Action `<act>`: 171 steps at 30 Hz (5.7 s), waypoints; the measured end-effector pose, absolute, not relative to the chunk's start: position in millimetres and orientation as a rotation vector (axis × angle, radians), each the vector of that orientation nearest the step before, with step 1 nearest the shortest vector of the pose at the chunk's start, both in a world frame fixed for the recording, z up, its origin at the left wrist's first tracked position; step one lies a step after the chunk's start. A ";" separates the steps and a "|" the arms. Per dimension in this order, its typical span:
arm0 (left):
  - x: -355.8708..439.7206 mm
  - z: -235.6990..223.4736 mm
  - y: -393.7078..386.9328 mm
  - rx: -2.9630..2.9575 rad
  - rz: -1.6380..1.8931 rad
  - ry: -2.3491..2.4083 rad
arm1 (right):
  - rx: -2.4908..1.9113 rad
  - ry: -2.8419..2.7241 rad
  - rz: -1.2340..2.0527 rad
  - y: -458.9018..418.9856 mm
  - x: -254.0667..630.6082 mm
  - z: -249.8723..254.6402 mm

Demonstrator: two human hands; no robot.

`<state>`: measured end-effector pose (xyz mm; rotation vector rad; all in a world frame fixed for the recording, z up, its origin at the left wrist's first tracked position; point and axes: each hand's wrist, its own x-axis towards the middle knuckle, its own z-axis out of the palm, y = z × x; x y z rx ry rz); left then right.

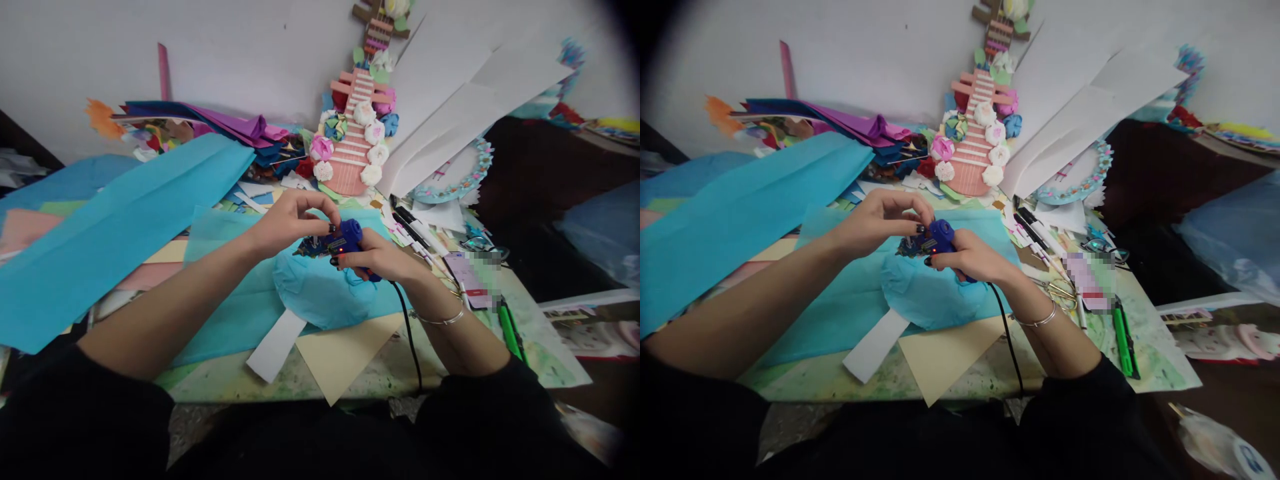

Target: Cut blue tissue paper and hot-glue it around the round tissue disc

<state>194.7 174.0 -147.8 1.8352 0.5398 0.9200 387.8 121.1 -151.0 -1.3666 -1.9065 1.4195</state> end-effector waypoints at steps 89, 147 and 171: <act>219.3 -174.8 193.0 1.700 0.879 0.492 | -1.563 -1.907 1.082 119.1 385.9 -166.6; 222.0 -174.7 175.8 1.985 0.783 0.561 | -1.471 -1.755 1.140 96.9 389.7 -184.7; 218.2 -149.4 181.6 1.996 0.539 0.408 | -1.308 -1.587 1.408 89.1 397.4 -189.2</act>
